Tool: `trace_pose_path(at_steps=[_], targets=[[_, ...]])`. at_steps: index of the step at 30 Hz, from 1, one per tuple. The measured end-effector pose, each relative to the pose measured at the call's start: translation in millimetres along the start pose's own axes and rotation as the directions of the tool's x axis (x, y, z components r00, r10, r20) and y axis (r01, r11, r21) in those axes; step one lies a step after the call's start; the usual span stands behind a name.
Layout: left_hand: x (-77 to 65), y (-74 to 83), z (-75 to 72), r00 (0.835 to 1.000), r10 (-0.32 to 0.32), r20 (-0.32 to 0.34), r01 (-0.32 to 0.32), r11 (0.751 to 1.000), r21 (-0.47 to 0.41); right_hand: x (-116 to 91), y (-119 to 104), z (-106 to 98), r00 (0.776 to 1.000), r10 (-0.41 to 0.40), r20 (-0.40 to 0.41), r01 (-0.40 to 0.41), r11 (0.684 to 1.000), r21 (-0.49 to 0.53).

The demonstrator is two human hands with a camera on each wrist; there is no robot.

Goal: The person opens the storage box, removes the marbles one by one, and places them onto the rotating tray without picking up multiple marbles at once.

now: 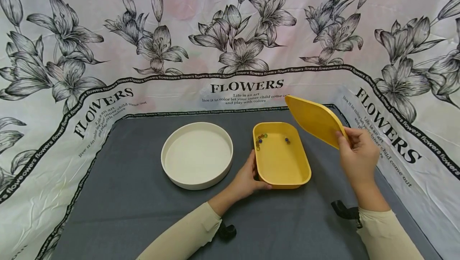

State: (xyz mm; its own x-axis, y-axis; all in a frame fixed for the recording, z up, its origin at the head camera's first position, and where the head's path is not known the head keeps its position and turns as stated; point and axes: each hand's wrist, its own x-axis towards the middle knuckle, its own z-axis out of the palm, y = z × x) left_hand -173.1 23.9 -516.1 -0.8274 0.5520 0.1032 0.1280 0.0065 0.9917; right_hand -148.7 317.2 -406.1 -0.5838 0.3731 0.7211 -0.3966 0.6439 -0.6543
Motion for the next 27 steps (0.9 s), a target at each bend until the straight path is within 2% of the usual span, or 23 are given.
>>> trace_pose_path(at_steps=[3,6,8,11,13,16,18,20,24,26,27], targets=[[-0.9,1.3,0.2,1.000,-0.015,-0.004,0.015,1.000,0.001,1,5,-3,0.990,0.139,-0.028,-0.138,0.990,0.041],[-1.7,2.1,0.2,1.000,-0.025,-0.008,0.025,1.000,0.003,2,12,-4,0.965,0.254,-0.070,-0.247,0.965,0.089],[-1.9,2.4,0.2,1.000,-0.028,-0.009,0.028,1.000,0.005,3,19,-6,0.941,0.324,-0.095,-0.313,0.943,0.116],[-1.5,2.7,0.3,1.000,-0.026,-0.008,0.026,1.000,0.010,3,30,-8,0.895,0.428,-0.123,-0.398,0.893,0.212],[-1.2,2.7,0.1,1.000,-0.025,-0.009,0.025,1.000,0.015,2,36,-9,0.857,0.497,-0.138,-0.439,0.843,0.310],[-1.3,2.6,0.3,1.000,-0.016,-0.012,0.016,0.999,0.031,0,43,-9,0.792,0.590,-0.154,-0.468,0.750,0.467],[-1.7,2.5,0.7,1.000,-0.011,-0.016,0.012,0.999,0.047,-2,47,-10,0.737,0.656,-0.160,-0.491,0.683,0.541],[-2.2,2.4,1.2,1.000,-0.008,-0.019,0.009,0.998,0.060,-4,52,-12,0.671,0.725,-0.154,-0.526,0.612,0.591],[-3.2,2.2,1.8,1.000,-0.001,-0.021,0.003,0.998,0.068,-7,64,-19,0.544,0.827,-0.142,-0.592,0.498,0.634],[-3.4,2.4,1.9,1.000,0.001,-0.019,0.000,0.998,0.068,-9,69,-23,0.498,0.857,-0.134,-0.613,0.457,0.645],[-3.1,2.0,2.0,1.000,0.006,-0.017,-0.005,0.998,0.066,-10,72,-25,0.481,0.867,-0.131,-0.626,0.445,0.641]])
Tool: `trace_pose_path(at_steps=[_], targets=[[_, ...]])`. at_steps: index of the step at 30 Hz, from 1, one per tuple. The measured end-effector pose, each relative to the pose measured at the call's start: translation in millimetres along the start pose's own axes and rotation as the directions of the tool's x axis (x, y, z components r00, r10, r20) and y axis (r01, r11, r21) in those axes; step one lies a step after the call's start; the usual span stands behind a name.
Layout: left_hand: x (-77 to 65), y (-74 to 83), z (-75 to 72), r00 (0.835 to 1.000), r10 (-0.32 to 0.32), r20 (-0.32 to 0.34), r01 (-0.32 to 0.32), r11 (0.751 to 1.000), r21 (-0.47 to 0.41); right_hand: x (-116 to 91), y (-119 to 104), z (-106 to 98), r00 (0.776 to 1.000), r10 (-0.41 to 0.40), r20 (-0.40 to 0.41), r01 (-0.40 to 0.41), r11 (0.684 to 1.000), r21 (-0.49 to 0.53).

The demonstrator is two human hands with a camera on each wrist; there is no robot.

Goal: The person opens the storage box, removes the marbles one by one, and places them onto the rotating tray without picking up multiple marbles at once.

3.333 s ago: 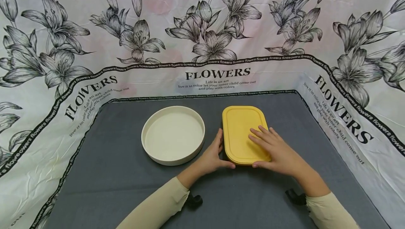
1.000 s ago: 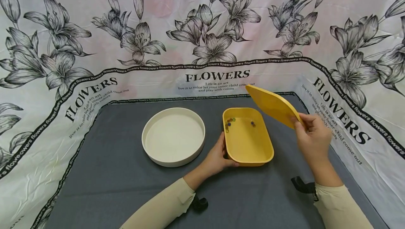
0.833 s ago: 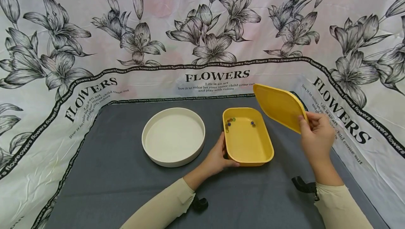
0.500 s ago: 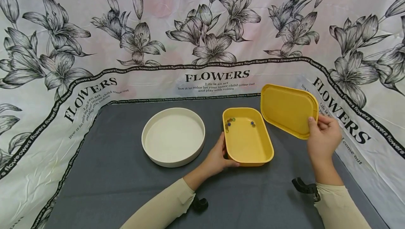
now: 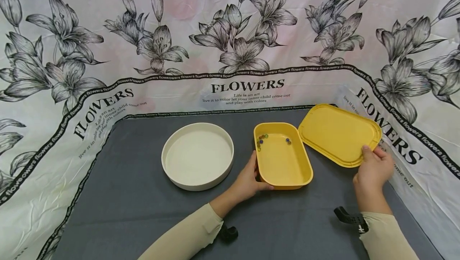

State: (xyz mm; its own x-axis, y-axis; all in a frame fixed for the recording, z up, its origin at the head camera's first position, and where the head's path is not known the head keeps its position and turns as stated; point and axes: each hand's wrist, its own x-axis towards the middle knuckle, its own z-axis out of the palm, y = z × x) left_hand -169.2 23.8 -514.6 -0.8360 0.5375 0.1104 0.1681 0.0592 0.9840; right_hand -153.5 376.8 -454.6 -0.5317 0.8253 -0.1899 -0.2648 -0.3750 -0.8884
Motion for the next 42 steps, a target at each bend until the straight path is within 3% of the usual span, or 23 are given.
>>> trace_pose_path(at_steps=[3,6,10,13,15,20,23,33,39,42], targets=[[0.4,0.2,0.9,1.000,0.003,0.005,-0.003,1.000,0.002,7,0,-10,1.000,0.026,-0.002,-0.026,0.996,-0.082],[-0.5,1.4,1.4,1.000,-0.011,0.005,0.011,1.000,0.011,14,-2,-22,0.994,0.096,0.047,-0.086,0.980,-0.177],[-2.9,3.7,1.7,1.000,-0.028,-0.003,0.029,0.999,0.027,22,-4,-37,0.965,0.231,0.122,-0.181,0.928,-0.326],[-4.2,5.3,1.7,1.000,-0.020,0.001,0.020,1.000,0.007,24,-4,-46,0.941,0.291,0.173,-0.198,0.887,-0.417],[-4.8,6.3,1.6,1.000,-0.007,0.006,0.007,1.000,-0.011,24,-4,-51,0.922,0.320,0.217,-0.202,0.878,-0.434],[-5.2,7.8,1.1,1.000,0.010,0.022,-0.010,0.999,-0.034,23,-4,-61,0.863,0.361,0.353,-0.216,0.896,-0.388],[-5.5,7.4,1.0,1.000,0.007,0.021,-0.006,0.999,-0.035,23,-5,-66,0.834,0.389,0.392,-0.228,0.888,-0.398],[-6.7,10.1,0.6,1.000,0.002,0.014,-0.002,1.000,-0.032,29,-8,-71,0.778,0.513,0.363,-0.217,0.762,-0.611],[-6.6,10.0,-0.4,1.000,-0.010,0.016,0.010,1.000,-0.025,31,-13,-69,0.751,0.549,0.367,-0.097,0.642,-0.761],[-6.5,9.8,-1.7,0.999,-0.030,0.016,0.030,0.999,-0.021,31,-16,-65,0.754,0.546,0.365,-0.025,0.579,-0.815]])
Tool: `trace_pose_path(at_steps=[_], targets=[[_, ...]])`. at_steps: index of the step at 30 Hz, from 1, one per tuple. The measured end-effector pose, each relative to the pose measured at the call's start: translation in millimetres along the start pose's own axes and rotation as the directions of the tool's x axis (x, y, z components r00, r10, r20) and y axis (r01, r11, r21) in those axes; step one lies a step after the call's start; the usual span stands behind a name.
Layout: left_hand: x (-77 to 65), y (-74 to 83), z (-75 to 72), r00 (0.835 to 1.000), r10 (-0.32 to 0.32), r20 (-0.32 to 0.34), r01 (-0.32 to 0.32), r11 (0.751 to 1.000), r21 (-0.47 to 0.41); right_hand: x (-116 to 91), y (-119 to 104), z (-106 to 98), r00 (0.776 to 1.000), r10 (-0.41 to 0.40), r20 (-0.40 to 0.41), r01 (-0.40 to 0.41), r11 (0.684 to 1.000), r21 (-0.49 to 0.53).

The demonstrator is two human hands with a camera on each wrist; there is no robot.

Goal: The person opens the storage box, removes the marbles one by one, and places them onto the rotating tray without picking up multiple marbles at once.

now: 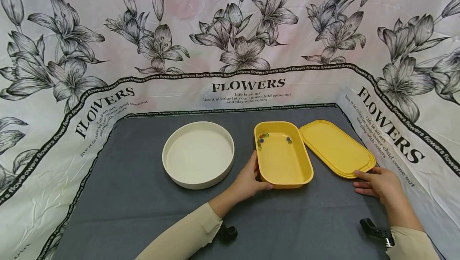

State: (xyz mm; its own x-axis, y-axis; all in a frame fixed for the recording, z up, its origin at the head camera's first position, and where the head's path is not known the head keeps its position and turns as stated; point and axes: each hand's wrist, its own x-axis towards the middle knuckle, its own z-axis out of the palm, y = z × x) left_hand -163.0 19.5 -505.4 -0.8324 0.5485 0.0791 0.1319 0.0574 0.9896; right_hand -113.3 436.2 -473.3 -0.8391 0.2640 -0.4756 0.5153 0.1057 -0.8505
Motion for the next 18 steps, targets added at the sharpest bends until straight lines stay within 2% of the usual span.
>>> trace_pose_path(at_steps=[5,7,9,11,14,16,18], targets=[[-2.3,2.0,-1.2,0.998,-0.055,0.005,0.055,0.998,0.013,-2,-4,-1,1.000,-0.008,-0.026,0.003,0.987,-0.160],[-3.9,3.4,-1.6,0.997,-0.073,0.007,0.072,0.997,0.025,-3,-5,-2,0.999,-0.021,-0.038,0.011,0.970,-0.243],[-5.2,5.3,-2.2,0.997,-0.081,0.009,0.080,0.996,0.035,-5,-6,-3,0.997,-0.046,-0.058,0.023,0.937,-0.349],[-6.8,7.0,-3.1,0.996,-0.089,-0.001,0.088,0.994,0.057,-7,-8,-3,0.992,-0.108,-0.067,0.063,0.876,-0.477],[-8.9,10.5,-5.7,0.994,-0.106,-0.022,0.108,0.990,0.095,-10,-12,-1,0.968,-0.239,-0.071,0.136,0.746,-0.652],[-10.3,13.2,-8.2,0.992,-0.122,-0.037,0.126,0.984,0.130,-12,-15,1,0.944,-0.325,-0.058,0.186,0.669,-0.719],[-11.4,16.5,-11.0,0.990,-0.131,-0.045,0.136,0.979,0.149,-14,-18,4,0.921,-0.386,-0.049,0.221,0.624,-0.750]])
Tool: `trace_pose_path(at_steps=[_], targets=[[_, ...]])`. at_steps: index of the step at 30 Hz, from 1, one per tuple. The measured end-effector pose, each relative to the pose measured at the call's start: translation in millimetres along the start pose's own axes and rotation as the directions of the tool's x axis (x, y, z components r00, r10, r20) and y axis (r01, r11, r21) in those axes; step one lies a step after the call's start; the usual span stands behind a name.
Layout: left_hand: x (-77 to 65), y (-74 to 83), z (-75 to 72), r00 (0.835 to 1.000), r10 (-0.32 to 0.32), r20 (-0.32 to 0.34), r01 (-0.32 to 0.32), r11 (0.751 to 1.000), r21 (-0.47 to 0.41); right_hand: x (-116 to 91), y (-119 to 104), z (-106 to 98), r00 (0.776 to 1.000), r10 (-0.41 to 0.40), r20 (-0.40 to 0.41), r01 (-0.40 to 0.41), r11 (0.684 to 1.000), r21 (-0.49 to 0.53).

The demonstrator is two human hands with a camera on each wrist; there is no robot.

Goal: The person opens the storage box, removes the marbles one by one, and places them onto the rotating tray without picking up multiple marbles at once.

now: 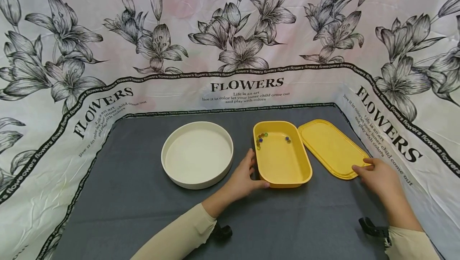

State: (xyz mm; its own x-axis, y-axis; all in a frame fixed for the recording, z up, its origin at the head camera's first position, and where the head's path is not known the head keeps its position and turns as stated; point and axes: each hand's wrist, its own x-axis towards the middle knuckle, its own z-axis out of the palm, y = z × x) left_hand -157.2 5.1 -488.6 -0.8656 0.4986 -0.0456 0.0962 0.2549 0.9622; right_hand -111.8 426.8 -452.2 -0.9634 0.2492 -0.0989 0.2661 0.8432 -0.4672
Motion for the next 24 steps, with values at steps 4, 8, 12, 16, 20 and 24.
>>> trace_pose_path(at_steps=[4,8,12,16,20,24], targets=[[-3.7,6.3,-8.1,1.000,-0.017,-0.015,0.017,0.999,0.027,2,-13,-2,0.995,-0.090,-0.051,0.090,0.996,0.008],[-8.3,14.4,-17.4,0.999,-0.022,-0.028,0.024,0.998,0.050,4,-32,-7,0.983,-0.163,-0.081,0.167,0.985,0.044],[-15.4,22.2,-30.0,1.000,0.011,-0.021,-0.009,0.996,0.087,5,-55,-14,0.978,-0.191,-0.088,0.198,0.978,0.069],[-27.1,26.3,-45.3,0.997,0.071,-0.018,-0.068,0.989,0.133,5,-76,-20,0.969,-0.227,-0.094,0.234,0.969,0.074],[-39.0,29.4,-65.9,0.987,0.150,-0.048,-0.140,0.974,0.176,10,-95,-23,0.952,-0.292,-0.094,0.300,0.951,0.078],[-53.4,28.1,-85.9,0.972,0.216,-0.091,-0.196,0.962,0.192,17,-113,-22,0.930,-0.364,-0.054,0.368,0.925,0.096]])
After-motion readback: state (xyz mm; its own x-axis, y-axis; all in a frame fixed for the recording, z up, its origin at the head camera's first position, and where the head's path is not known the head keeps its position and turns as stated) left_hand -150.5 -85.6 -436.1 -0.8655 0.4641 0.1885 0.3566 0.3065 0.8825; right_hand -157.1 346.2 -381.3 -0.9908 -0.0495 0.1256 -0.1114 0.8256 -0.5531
